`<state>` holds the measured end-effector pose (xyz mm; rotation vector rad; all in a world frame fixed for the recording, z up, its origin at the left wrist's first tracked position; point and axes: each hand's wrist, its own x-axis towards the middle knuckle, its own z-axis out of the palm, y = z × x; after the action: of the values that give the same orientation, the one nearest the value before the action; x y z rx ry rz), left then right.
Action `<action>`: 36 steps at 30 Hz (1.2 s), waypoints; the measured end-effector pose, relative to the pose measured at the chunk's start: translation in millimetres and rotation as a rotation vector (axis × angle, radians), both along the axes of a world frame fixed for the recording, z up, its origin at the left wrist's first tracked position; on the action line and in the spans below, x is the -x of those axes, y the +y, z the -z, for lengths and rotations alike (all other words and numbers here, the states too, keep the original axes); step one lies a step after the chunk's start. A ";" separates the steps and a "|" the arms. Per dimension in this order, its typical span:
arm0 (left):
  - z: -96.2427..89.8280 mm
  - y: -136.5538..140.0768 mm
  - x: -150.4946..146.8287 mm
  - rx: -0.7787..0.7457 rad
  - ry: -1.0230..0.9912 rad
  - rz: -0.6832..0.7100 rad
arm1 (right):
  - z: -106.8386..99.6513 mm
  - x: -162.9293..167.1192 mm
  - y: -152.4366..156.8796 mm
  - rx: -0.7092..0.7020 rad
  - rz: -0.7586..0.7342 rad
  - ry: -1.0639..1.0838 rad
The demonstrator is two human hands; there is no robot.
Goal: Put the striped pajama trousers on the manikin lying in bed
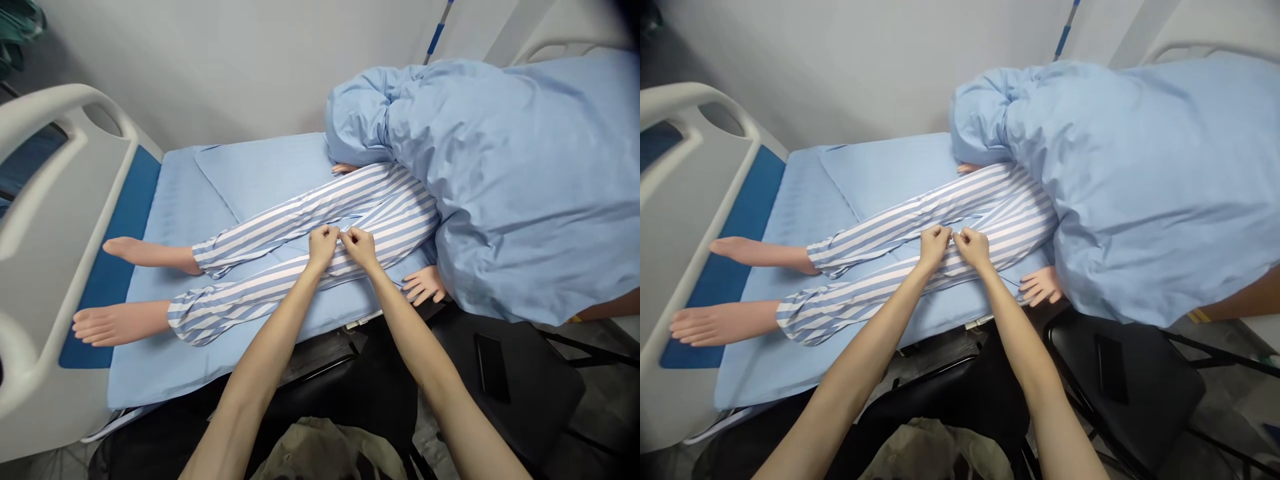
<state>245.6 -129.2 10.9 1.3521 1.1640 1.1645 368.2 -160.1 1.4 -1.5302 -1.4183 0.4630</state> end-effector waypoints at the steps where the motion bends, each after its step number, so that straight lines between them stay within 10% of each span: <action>1: 1.6 2.3 -5.8 0.010 -0.054 0.016 | -1.4 -1.5 0.0 -0.007 -0.011 0.037; 9: 21.4 1.4 -14.7 0.030 -0.029 0.066 | -39.4 -83.4 5.0 -0.131 0.081 -0.054; 17: -14.6 4.1 -37.9 -0.074 -0.221 -0.022 | -0.1 -101.6 15.3 -0.003 0.148 -0.195; 23: 9.8 8.3 -52.8 0.029 -0.045 0.106 | -7.9 -110.2 12.2 -0.068 0.176 -0.088; 29: 15.0 7.7 -50.4 0.181 -0.249 0.118 | -6.1 -170.3 30.0 -0.192 0.520 -0.155; 36: -14.9 -14.6 8.9 0.067 -0.290 0.091 | 9.0 -190.5 35.7 -0.172 0.611 -0.127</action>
<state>236.7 -143.9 25.9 1.1298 0.9156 1.1990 558.6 -124.3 -7.6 -1.7685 -0.9762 -0.1262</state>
